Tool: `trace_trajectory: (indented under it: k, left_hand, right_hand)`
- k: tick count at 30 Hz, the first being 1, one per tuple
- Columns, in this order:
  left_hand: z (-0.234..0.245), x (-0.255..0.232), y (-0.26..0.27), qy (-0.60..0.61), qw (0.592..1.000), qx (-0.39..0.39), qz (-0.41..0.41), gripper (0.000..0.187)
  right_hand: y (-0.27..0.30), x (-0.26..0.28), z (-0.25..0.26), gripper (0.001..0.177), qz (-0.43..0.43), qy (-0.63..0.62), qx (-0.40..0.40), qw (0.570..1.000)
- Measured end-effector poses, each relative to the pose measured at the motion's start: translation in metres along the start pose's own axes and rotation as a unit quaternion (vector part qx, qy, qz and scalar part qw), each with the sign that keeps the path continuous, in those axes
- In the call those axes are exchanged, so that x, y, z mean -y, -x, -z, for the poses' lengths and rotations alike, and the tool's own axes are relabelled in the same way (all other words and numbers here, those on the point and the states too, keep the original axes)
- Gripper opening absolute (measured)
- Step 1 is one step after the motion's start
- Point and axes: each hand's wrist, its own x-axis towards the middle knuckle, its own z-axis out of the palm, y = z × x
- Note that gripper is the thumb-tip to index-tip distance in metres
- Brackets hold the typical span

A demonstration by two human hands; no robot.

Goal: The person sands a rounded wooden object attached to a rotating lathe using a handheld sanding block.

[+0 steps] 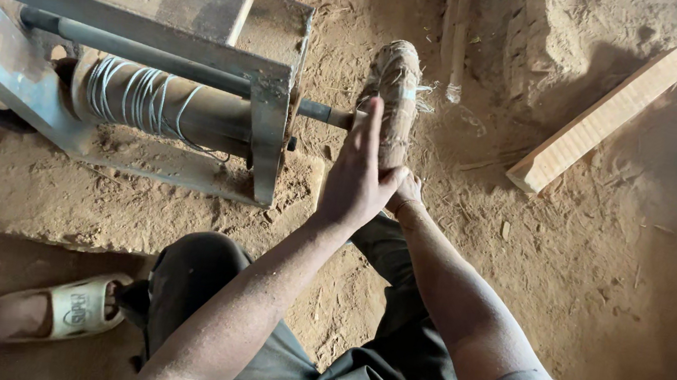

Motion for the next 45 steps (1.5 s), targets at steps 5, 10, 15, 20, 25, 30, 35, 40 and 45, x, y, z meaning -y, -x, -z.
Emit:
trace_trajectory:
  k: [5,10,15,20,25,30,35,40,45]
  left_hand:
    - [-0.018,0.0,-0.019,-0.046,0.999,0.004,-0.02,0.099]
    - [-0.027,0.002,-0.038,-0.08,0.989,0.06,0.108,0.101]
    - [-0.048,0.027,-0.06,-0.052,0.997,0.029,0.055,0.103]
    - [-0.049,0.046,-0.079,-0.057,0.996,0.055,0.05,0.105]
    - [-0.04,0.034,-0.085,-0.199,0.936,0.175,0.233,0.102]
    - [-0.035,0.024,-0.029,-0.233,0.898,0.209,0.311,0.096]
    - [-0.023,0.01,0.001,-0.261,0.874,0.214,0.349,0.091]
    - [-0.03,0.022,-0.029,-0.27,0.872,0.215,0.348,0.086]
    - [-0.034,-0.003,-0.125,-0.268,0.906,0.169,0.281,0.081]
  right_hand:
    - [0.025,0.031,0.026,0.073,-0.005,-0.1,-0.029,0.995]
    - [0.039,0.07,0.051,0.071,-0.087,0.081,0.124,0.985]
    - [0.049,0.053,0.043,0.063,-0.047,0.081,0.096,0.991]
    - [0.065,0.049,0.038,0.05,-0.025,0.049,0.059,0.997]
    - [0.066,0.038,0.033,0.053,0.004,0.05,0.042,0.998]
    - [0.056,0.025,0.04,0.059,0.04,0.045,0.079,0.995]
    - [0.059,0.032,0.046,0.062,0.031,0.024,0.103,0.994]
    - [0.054,0.023,0.032,0.059,0.032,0.059,0.086,0.994]
    - [0.068,0.025,0.032,0.057,0.058,0.049,0.058,0.995]
